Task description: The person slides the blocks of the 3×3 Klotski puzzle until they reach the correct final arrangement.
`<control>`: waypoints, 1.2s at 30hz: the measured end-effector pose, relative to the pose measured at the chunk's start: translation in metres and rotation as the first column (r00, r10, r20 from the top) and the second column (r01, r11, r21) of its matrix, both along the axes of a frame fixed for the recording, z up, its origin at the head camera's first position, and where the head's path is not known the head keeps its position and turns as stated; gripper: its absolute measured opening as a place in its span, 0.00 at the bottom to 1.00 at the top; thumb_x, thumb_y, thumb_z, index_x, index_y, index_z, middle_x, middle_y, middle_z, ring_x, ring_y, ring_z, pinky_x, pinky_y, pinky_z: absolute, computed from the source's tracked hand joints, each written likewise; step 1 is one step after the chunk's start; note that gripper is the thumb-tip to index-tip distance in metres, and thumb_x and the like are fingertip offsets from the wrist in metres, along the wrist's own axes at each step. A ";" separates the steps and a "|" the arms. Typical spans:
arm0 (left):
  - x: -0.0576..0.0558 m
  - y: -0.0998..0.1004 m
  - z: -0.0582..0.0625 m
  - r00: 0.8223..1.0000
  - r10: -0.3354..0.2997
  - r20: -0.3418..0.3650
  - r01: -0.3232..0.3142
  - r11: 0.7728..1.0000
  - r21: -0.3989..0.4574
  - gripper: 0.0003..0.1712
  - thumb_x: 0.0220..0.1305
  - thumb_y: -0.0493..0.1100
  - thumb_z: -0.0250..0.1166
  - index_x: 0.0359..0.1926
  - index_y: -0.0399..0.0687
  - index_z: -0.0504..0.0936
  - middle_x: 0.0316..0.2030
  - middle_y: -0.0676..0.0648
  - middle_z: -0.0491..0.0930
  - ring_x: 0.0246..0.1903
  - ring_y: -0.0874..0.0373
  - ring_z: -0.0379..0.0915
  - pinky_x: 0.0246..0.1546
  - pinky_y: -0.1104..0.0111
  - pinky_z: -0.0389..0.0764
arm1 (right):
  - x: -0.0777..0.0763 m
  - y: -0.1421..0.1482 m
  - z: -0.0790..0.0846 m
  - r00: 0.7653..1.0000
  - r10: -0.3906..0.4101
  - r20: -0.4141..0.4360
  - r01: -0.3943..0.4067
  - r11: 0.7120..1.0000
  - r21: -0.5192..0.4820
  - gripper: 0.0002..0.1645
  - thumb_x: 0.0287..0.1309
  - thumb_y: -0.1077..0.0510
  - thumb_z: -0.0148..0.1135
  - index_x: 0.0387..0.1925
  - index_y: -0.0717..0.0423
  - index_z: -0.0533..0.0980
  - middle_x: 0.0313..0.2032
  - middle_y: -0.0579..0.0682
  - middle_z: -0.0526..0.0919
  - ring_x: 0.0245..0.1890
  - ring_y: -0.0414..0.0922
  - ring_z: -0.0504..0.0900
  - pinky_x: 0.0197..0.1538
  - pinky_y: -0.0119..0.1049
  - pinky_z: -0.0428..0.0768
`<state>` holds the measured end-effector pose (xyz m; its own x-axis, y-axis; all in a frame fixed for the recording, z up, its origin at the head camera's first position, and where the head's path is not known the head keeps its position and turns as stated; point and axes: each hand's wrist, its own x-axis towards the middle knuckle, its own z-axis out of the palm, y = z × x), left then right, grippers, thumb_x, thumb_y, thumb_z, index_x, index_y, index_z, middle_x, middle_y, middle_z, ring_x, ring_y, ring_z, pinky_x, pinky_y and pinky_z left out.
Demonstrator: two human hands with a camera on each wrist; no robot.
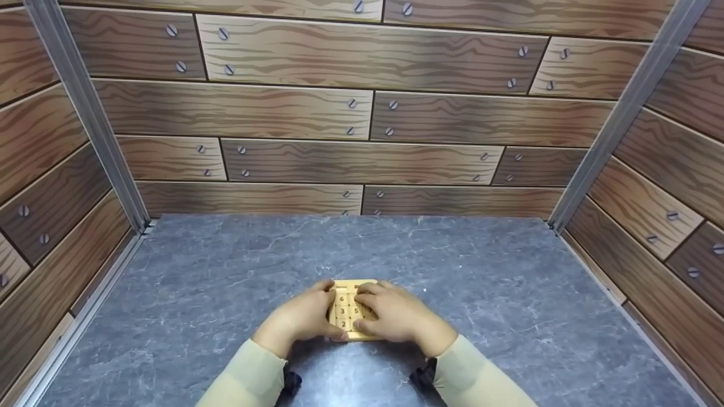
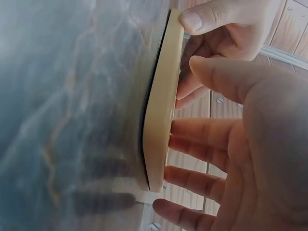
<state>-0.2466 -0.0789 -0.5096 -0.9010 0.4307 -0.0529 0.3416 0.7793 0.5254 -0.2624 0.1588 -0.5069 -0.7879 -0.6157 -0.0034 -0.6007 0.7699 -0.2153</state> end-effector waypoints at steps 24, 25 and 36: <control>-0.001 0.000 -0.001 1.000 0.005 -0.009 -0.005 1.000 0.008 0.59 0.56 0.56 0.89 0.78 0.27 0.75 0.85 0.30 0.66 0.81 0.31 0.70 0.84 0.41 0.73 | 0.007 -0.006 0.002 0.986 -0.083 -0.143 0.092 0.994 0.062 0.29 0.76 0.39 0.67 0.59 0.59 0.90 0.70 0.55 0.87 0.71 0.59 0.86 0.77 0.67 0.81; -0.001 0.000 -0.001 1.000 0.005 -0.008 -0.005 1.000 0.010 0.59 0.56 0.56 0.89 0.78 0.27 0.75 0.85 0.30 0.65 0.81 0.30 0.70 0.84 0.41 0.73 | 0.006 -0.006 0.002 0.985 -0.096 -0.145 0.105 0.993 0.056 0.29 0.76 0.39 0.67 0.57 0.59 0.90 0.69 0.56 0.88 0.69 0.59 0.87 0.77 0.67 0.81; -0.001 -0.001 -0.002 1.000 0.009 0.005 -0.009 1.000 0.015 0.60 0.56 0.57 0.89 0.79 0.27 0.74 0.86 0.30 0.64 0.81 0.30 0.70 0.85 0.41 0.72 | 0.005 -0.006 -0.002 0.987 -0.107 -0.117 0.109 0.994 0.013 0.36 0.75 0.39 0.68 0.68 0.62 0.82 0.73 0.61 0.83 0.74 0.62 0.83 0.80 0.65 0.78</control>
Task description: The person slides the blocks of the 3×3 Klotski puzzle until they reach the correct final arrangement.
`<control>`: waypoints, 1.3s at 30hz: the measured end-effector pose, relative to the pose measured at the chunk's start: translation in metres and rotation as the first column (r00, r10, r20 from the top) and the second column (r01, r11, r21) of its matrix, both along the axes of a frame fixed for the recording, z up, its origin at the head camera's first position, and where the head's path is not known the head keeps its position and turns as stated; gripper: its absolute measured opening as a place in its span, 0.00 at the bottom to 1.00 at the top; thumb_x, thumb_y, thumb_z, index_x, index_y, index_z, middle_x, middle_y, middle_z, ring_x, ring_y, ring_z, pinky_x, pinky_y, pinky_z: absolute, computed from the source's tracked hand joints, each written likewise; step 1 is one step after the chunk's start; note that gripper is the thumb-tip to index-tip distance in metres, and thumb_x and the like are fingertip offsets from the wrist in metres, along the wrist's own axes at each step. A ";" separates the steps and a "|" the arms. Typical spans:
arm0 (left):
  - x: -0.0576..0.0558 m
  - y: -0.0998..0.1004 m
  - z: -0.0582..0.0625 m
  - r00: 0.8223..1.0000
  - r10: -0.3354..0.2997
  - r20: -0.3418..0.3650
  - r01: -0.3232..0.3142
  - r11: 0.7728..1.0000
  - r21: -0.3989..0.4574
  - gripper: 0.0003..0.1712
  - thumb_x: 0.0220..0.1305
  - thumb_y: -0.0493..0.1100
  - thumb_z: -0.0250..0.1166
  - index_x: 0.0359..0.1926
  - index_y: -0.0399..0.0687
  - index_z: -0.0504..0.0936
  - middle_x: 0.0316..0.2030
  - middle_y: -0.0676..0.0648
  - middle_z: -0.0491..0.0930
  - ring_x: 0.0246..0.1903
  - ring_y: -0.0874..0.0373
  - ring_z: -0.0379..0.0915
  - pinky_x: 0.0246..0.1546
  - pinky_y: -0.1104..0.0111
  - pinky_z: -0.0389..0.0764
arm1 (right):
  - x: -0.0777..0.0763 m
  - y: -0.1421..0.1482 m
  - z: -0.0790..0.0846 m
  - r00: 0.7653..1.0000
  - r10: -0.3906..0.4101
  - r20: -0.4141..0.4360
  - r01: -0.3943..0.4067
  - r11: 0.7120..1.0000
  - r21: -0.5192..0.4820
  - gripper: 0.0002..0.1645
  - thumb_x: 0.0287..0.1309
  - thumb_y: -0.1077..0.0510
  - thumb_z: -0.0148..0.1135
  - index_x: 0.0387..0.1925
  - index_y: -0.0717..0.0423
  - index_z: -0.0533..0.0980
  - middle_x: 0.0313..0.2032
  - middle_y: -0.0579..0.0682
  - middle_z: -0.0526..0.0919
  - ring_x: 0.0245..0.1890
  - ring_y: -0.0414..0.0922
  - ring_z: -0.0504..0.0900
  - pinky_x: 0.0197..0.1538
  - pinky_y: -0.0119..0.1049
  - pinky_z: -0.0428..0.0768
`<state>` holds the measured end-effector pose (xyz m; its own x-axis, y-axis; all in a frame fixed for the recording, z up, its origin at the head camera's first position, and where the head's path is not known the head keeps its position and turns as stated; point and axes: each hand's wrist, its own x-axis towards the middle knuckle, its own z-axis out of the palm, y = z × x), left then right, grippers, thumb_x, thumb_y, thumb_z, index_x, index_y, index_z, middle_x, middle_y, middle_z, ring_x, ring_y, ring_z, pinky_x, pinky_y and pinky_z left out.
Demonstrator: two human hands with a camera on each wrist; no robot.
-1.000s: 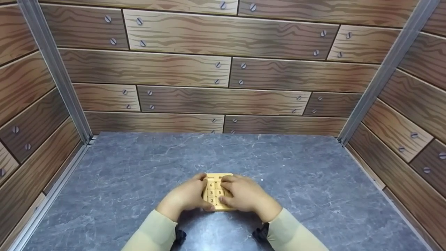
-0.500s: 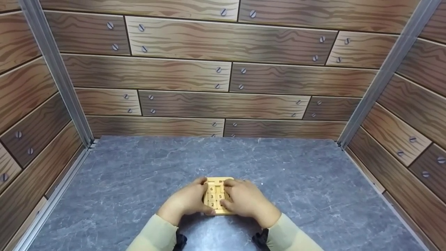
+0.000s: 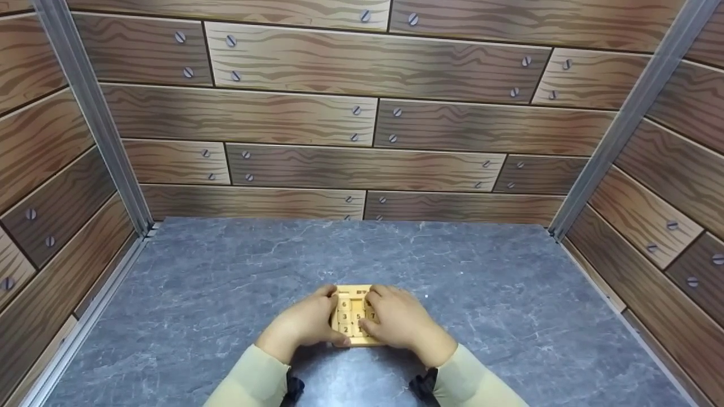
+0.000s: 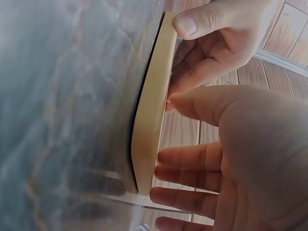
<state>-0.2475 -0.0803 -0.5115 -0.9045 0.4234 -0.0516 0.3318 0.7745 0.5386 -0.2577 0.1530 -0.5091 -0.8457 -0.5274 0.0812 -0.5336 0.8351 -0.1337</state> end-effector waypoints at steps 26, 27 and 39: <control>0.002 0.000 0.001 1.000 -0.014 -0.016 0.015 1.000 0.004 0.55 0.56 0.55 0.88 0.76 0.30 0.78 0.84 0.28 0.65 0.80 0.28 0.71 0.84 0.38 0.73 | 0.008 -0.005 0.001 0.983 0.113 0.143 -0.114 0.994 -0.002 0.47 0.77 0.31 0.63 0.82 0.57 0.73 0.85 0.53 0.72 0.89 0.57 0.64 0.89 0.68 0.63; 0.002 0.000 0.002 1.000 -0.014 -0.011 0.014 1.000 0.007 0.56 0.55 0.55 0.88 0.77 0.30 0.78 0.85 0.28 0.65 0.80 0.28 0.71 0.84 0.37 0.73 | 0.008 -0.005 0.001 0.985 0.111 0.132 -0.113 0.994 0.005 0.47 0.77 0.31 0.63 0.82 0.57 0.74 0.85 0.53 0.72 0.89 0.57 0.65 0.89 0.68 0.64; 0.002 0.001 0.003 0.999 -0.026 -0.022 0.026 1.000 0.003 0.55 0.56 0.53 0.88 0.76 0.28 0.77 0.83 0.28 0.67 0.79 0.29 0.72 0.83 0.40 0.74 | 0.009 -0.008 0.002 0.995 0.099 0.010 -0.100 0.993 0.065 0.46 0.72 0.29 0.65 0.73 0.59 0.82 0.78 0.54 0.81 0.85 0.58 0.72 0.85 0.67 0.71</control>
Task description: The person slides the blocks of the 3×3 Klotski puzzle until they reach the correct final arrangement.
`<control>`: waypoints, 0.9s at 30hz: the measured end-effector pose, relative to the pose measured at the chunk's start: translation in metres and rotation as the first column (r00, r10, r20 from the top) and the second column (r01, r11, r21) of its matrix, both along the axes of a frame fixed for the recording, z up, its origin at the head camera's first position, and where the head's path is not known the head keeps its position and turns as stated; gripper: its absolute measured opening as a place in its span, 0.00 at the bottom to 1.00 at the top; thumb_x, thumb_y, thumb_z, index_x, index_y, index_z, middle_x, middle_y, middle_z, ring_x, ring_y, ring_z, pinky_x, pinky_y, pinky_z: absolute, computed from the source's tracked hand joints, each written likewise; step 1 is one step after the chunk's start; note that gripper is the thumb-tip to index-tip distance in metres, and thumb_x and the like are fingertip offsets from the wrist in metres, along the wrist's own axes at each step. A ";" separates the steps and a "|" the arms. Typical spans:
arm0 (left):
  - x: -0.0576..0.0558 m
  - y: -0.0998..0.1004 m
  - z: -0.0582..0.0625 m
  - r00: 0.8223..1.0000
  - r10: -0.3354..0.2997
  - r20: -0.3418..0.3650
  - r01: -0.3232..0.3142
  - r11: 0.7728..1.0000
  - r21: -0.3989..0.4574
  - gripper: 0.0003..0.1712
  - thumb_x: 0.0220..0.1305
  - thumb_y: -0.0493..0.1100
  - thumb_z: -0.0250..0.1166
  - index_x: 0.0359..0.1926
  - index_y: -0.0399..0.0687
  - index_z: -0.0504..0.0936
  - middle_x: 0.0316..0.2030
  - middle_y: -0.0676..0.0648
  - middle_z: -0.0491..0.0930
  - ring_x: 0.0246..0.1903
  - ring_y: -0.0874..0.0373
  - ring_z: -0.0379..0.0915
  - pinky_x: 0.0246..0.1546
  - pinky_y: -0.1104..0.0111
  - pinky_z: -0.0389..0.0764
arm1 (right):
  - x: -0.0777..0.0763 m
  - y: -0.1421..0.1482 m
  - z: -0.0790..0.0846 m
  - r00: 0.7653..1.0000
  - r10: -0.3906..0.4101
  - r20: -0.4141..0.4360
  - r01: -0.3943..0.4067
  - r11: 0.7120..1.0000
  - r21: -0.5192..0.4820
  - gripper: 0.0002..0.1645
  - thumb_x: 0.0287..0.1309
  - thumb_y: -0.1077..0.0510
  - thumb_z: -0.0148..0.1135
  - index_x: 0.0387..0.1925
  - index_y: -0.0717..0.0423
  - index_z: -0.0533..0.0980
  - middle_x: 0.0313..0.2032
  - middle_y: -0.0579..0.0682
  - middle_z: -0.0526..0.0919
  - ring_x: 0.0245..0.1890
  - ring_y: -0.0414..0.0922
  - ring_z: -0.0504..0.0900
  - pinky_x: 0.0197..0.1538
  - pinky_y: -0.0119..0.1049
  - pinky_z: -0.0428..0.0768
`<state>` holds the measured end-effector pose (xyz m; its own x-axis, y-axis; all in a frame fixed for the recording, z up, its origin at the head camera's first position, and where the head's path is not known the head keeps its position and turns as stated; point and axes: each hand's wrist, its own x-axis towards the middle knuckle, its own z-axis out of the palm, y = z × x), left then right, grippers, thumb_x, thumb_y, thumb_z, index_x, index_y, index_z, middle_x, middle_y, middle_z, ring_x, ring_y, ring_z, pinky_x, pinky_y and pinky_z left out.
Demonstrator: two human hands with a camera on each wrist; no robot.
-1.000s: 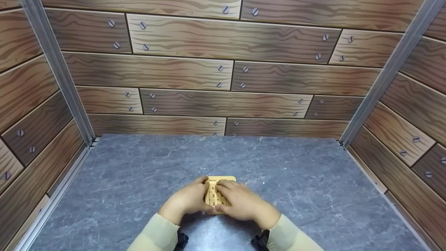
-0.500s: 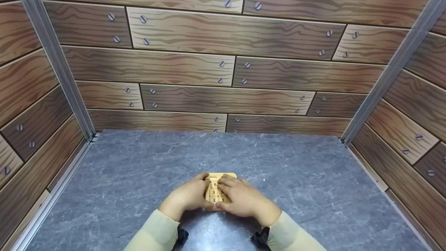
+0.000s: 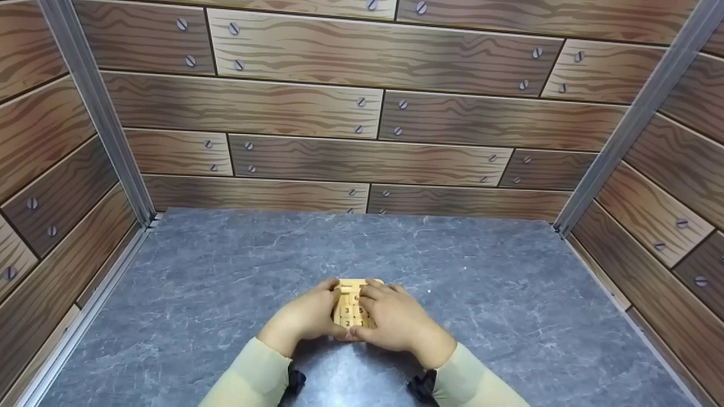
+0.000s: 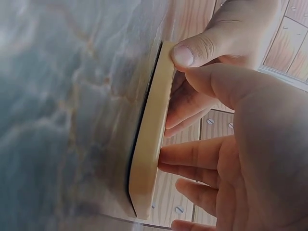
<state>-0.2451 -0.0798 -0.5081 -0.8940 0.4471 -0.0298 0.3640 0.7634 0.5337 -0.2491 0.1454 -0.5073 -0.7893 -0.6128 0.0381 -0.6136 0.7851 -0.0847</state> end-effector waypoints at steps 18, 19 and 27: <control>-0.002 -0.001 -0.003 0.999 0.023 0.022 -0.023 1.000 0.004 0.58 0.56 0.55 0.89 0.79 0.29 0.74 0.85 0.30 0.65 0.82 0.30 0.69 0.85 0.40 0.72 | 0.004 -0.004 0.003 0.993 0.095 -0.068 -0.094 0.995 0.027 0.42 0.72 0.32 0.67 0.71 0.58 0.83 0.75 0.54 0.83 0.81 0.55 0.78 0.84 0.63 0.75; -0.001 -0.001 -0.003 1.000 0.020 0.019 -0.020 1.000 0.004 0.58 0.56 0.54 0.88 0.79 0.29 0.74 0.85 0.29 0.65 0.82 0.30 0.69 0.85 0.40 0.72 | 0.004 -0.004 0.003 0.990 0.125 -0.069 -0.123 0.992 0.023 0.39 0.73 0.33 0.67 0.70 0.57 0.84 0.74 0.53 0.84 0.80 0.54 0.79 0.84 0.61 0.76; 0.000 -0.001 -0.002 1.000 0.004 0.004 -0.004 1.000 -0.006 0.56 0.56 0.51 0.88 0.78 0.26 0.74 0.84 0.29 0.66 0.80 0.30 0.71 0.84 0.41 0.74 | 0.008 -0.001 0.007 0.981 0.165 0.102 -0.168 0.986 0.018 0.46 0.75 0.25 0.63 0.78 0.52 0.79 0.81 0.49 0.77 0.86 0.54 0.71 0.88 0.64 0.68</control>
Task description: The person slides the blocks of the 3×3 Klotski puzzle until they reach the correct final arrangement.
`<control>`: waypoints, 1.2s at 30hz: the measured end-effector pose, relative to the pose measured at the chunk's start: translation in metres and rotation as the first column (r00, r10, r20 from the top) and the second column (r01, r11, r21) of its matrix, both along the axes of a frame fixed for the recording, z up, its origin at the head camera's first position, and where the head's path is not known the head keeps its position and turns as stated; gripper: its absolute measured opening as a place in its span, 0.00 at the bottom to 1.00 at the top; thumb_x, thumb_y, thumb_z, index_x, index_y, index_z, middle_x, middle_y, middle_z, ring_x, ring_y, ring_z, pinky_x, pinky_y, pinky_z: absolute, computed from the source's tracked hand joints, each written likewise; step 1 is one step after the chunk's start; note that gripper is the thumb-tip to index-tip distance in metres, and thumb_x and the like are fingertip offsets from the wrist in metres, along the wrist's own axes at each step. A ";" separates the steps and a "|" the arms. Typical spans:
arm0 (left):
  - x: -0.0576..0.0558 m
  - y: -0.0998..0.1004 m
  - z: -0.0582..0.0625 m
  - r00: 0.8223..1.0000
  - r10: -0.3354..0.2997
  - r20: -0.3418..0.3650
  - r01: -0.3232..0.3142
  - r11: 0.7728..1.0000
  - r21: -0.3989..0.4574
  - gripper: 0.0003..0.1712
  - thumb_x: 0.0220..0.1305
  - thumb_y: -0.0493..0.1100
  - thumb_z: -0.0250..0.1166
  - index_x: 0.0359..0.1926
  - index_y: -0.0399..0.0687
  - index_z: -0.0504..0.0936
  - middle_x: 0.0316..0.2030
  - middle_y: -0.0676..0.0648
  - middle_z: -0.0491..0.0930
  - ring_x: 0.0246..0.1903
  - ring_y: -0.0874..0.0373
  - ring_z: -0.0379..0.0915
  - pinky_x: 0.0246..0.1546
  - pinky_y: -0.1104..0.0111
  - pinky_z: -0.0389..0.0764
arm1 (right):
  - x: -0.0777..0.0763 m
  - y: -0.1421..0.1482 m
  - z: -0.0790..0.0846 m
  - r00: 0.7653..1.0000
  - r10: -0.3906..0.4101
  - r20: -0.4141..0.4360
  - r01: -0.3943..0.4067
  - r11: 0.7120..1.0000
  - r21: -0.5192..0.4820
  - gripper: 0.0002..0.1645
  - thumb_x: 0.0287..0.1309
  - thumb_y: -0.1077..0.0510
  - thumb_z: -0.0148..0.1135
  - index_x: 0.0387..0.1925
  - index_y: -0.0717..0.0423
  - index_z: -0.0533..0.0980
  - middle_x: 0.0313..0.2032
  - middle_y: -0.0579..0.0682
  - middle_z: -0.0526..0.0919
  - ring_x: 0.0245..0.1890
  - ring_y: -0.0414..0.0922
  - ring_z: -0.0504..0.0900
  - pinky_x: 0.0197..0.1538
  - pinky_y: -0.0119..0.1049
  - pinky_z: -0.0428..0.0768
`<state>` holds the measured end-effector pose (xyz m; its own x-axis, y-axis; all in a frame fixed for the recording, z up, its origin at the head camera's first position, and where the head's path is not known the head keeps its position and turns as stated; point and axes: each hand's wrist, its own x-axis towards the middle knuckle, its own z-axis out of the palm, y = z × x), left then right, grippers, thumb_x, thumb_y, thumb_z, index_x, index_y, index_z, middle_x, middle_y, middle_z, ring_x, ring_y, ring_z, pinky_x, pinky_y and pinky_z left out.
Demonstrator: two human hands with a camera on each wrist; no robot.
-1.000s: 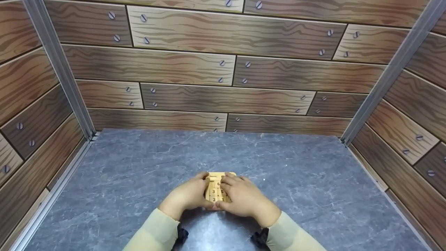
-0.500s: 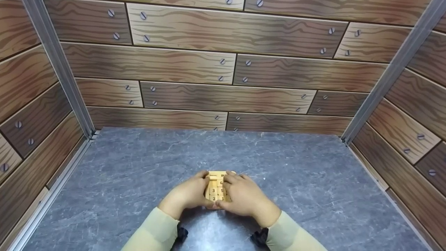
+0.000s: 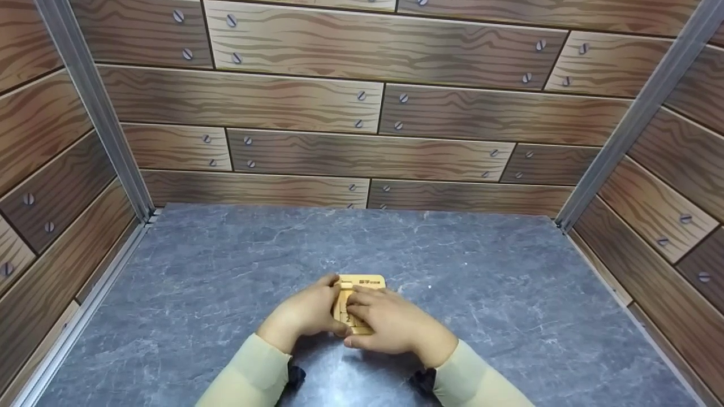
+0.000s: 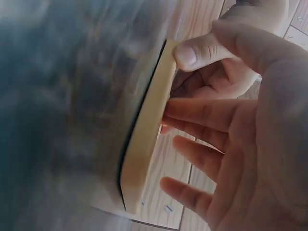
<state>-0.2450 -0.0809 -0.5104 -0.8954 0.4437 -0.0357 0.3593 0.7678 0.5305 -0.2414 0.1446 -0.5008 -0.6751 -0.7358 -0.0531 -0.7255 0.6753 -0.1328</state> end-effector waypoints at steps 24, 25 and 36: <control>-0.002 0.001 0.000 0.999 0.011 0.034 -0.010 1.000 -0.028 0.59 0.59 0.56 0.87 0.81 0.29 0.72 0.86 0.32 0.64 0.84 0.31 0.66 0.86 0.41 0.70 | -0.007 0.007 -0.005 0.987 -0.090 0.133 0.086 0.996 0.039 0.56 0.77 0.20 0.54 0.90 0.49 0.62 0.91 0.46 0.59 0.93 0.54 0.52 0.93 0.67 0.54; -0.001 0.000 0.000 0.999 0.015 0.036 -0.014 0.999 -0.028 0.59 0.59 0.57 0.87 0.81 0.30 0.73 0.87 0.32 0.63 0.84 0.31 0.65 0.86 0.40 0.69 | -0.006 0.007 -0.004 0.986 -0.092 0.139 0.087 0.995 0.040 0.58 0.76 0.19 0.55 0.90 0.49 0.61 0.91 0.46 0.58 0.94 0.54 0.52 0.93 0.67 0.54; -0.003 0.001 0.004 0.999 0.022 0.036 -0.022 0.999 -0.025 0.60 0.57 0.58 0.89 0.79 0.28 0.74 0.86 0.32 0.65 0.83 0.31 0.67 0.85 0.40 0.71 | 0.005 0.005 0.010 0.969 -0.090 0.232 0.072 0.994 0.086 0.72 0.63 0.15 0.64 0.93 0.48 0.53 0.94 0.47 0.46 0.95 0.52 0.39 0.95 0.62 0.48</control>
<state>-0.2478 -0.0801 -0.5061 -0.9029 0.4225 -0.0790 0.3232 0.7884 0.5234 -0.2362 0.1497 -0.4912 -0.6941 -0.6669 -0.2712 -0.6226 0.7452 -0.2390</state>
